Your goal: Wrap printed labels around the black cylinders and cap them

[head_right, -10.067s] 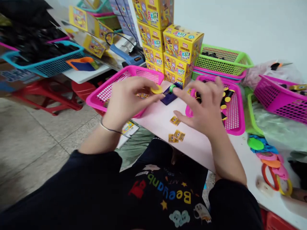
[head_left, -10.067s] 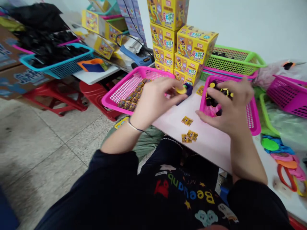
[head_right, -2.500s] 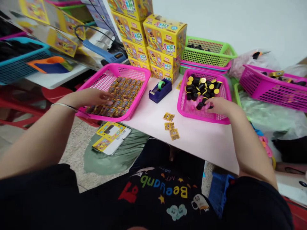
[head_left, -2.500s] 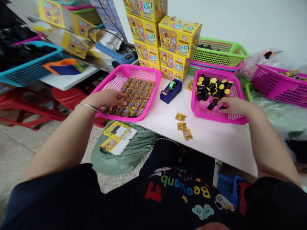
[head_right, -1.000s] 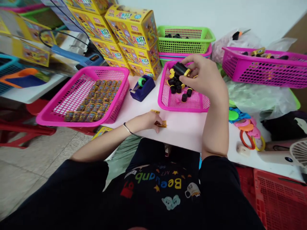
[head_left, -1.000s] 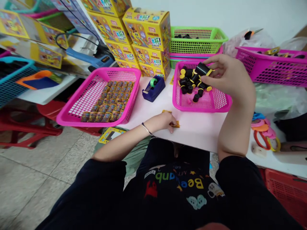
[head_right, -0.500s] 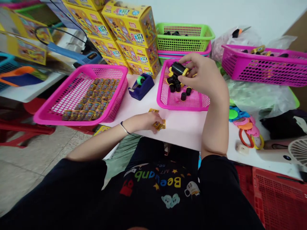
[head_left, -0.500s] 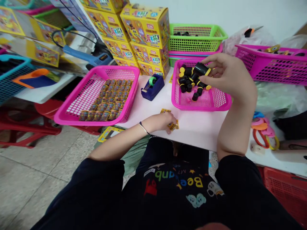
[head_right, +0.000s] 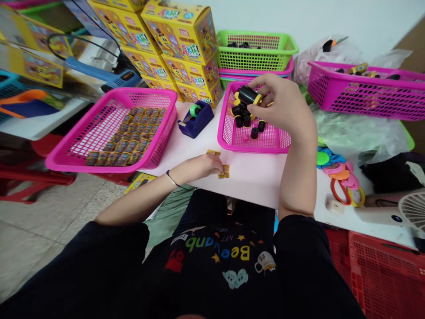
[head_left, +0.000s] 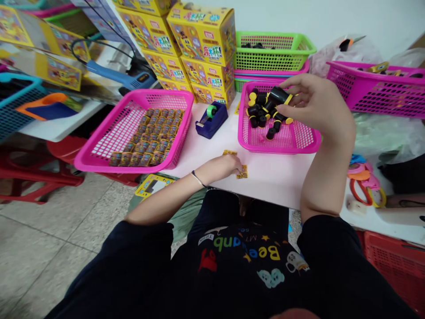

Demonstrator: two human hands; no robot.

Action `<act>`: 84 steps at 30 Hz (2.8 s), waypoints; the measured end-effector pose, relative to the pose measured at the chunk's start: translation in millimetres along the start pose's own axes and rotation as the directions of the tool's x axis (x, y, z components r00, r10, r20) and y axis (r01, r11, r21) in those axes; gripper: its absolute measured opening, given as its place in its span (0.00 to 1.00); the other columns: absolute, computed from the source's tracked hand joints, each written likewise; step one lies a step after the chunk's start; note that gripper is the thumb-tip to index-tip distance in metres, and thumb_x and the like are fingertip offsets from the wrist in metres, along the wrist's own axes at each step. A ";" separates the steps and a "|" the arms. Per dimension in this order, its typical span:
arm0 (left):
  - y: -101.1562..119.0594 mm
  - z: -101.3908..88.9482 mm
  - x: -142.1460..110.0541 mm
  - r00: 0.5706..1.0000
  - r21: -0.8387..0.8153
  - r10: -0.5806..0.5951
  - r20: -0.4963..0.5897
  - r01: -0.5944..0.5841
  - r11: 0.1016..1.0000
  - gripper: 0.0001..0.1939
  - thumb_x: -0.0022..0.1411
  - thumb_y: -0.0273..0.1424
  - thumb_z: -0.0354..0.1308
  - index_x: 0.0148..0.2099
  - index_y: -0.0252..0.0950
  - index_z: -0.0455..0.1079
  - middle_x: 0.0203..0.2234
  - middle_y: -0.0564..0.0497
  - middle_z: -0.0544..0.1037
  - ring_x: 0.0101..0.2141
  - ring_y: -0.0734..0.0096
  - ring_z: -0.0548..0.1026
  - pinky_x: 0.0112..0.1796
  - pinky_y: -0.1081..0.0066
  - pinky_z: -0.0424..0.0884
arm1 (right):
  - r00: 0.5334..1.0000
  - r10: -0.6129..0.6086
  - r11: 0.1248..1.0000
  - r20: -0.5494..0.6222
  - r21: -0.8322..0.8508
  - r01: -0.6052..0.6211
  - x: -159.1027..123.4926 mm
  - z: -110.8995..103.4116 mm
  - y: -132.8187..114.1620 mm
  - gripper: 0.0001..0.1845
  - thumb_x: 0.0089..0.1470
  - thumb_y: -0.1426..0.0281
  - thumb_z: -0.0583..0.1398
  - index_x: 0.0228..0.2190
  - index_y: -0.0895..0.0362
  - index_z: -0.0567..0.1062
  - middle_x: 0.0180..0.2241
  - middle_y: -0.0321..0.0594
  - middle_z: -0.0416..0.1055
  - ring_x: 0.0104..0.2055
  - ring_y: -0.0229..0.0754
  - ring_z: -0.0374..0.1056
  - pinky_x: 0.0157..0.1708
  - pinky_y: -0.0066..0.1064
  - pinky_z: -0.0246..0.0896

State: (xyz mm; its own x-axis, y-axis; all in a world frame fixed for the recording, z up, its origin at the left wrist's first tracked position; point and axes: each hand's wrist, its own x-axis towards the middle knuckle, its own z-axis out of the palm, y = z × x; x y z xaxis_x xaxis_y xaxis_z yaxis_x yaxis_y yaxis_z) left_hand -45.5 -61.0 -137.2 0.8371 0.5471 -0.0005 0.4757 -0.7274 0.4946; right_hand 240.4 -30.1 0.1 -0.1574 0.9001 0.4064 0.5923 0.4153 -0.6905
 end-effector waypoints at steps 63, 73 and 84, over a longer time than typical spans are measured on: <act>39.2 -114.0 98.8 0.850 -0.291 0.085 -0.519 -0.269 0.918 0.18 0.80 0.27 0.45 0.41 0.37 0.75 0.32 0.57 0.84 0.28 0.75 0.85 0.31 0.76 0.79 | 0.877 -0.130 0.851 -0.463 0.401 0.338 -12.8 -1.2 -22.7 0.12 0.49 0.59 0.75 0.39 0.37 0.90 0.40 0.34 0.85 0.37 0.47 0.76 0.36 0.42 0.74; 47.5 -126.5 84.7 0.808 -0.033 0.140 -0.572 -0.194 0.980 0.16 0.74 0.21 0.51 0.46 0.37 0.80 0.27 0.57 0.81 0.31 0.70 0.83 0.37 0.74 0.75 | 0.902 -0.192 0.886 -0.387 0.326 0.329 -13.6 1.5 -22.2 0.13 0.53 0.57 0.75 0.40 0.44 0.87 0.40 0.37 0.82 0.32 0.41 0.70 0.30 0.39 0.69; 55.4 -130.3 71.9 0.781 0.061 0.103 -0.616 -0.083 0.995 0.17 0.79 0.42 0.56 0.54 0.41 0.83 0.30 0.54 0.82 0.37 0.65 0.84 0.41 0.70 0.76 | 0.951 -0.072 0.890 -0.300 0.411 0.197 -6.9 7.7 -17.3 0.24 0.44 0.45 0.78 0.39 0.41 0.82 0.41 0.35 0.81 0.30 0.41 0.68 0.30 0.41 0.67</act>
State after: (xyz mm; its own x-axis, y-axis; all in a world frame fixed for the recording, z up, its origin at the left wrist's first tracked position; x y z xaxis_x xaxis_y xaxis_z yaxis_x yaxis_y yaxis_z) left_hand 5.9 -8.0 3.4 0.5358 0.6075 0.5864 0.4198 -0.7943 0.4393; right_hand 225.2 -42.5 4.6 0.0444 0.7865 0.6160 0.1716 0.6014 -0.7803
